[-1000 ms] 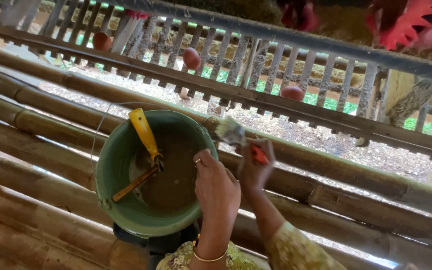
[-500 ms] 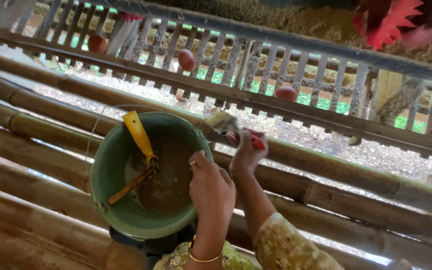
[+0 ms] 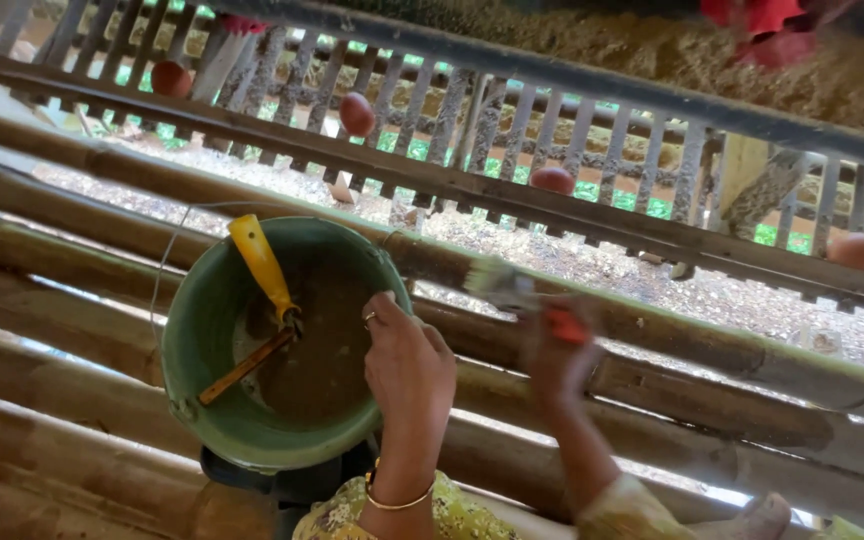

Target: The person sits on a bamboo floor and uses a paintbrush to apply a liquid from a green bucket onto horizontal bamboo poles. The person repeatedly dips the brush into the bucket and paints the poles in a repetitive motion.

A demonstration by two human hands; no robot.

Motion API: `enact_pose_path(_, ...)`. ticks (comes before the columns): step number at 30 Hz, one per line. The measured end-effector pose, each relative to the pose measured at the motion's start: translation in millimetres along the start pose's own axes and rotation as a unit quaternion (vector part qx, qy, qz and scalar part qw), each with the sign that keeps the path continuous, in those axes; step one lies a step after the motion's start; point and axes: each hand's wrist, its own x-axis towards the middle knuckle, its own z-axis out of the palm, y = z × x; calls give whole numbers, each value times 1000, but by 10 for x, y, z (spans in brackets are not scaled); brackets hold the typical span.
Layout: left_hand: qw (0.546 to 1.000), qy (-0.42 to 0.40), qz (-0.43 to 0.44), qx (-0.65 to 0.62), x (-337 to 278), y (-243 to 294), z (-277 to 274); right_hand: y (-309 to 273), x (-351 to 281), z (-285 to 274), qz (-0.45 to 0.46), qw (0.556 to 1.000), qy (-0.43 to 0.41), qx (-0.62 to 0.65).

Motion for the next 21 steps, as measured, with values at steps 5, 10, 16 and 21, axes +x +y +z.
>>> enact_pose_path(5,1000,16,1,24,12,-76,76,997,-189,582,-167,959,-227,-14)
enact_pose_path(10,1000,-2,-10,15,39,-13,-1,1030,-155,-127,-189,950,-213,-127)
enact_pose_path(16,1000,-5,-13,3,47,-7,18,761,-401,-4,-301,928,-210,-68)
enact_pose_path(21,1000,15,2,-5,32,-56,30,1228,-290,485,-238,926,-292,-13)
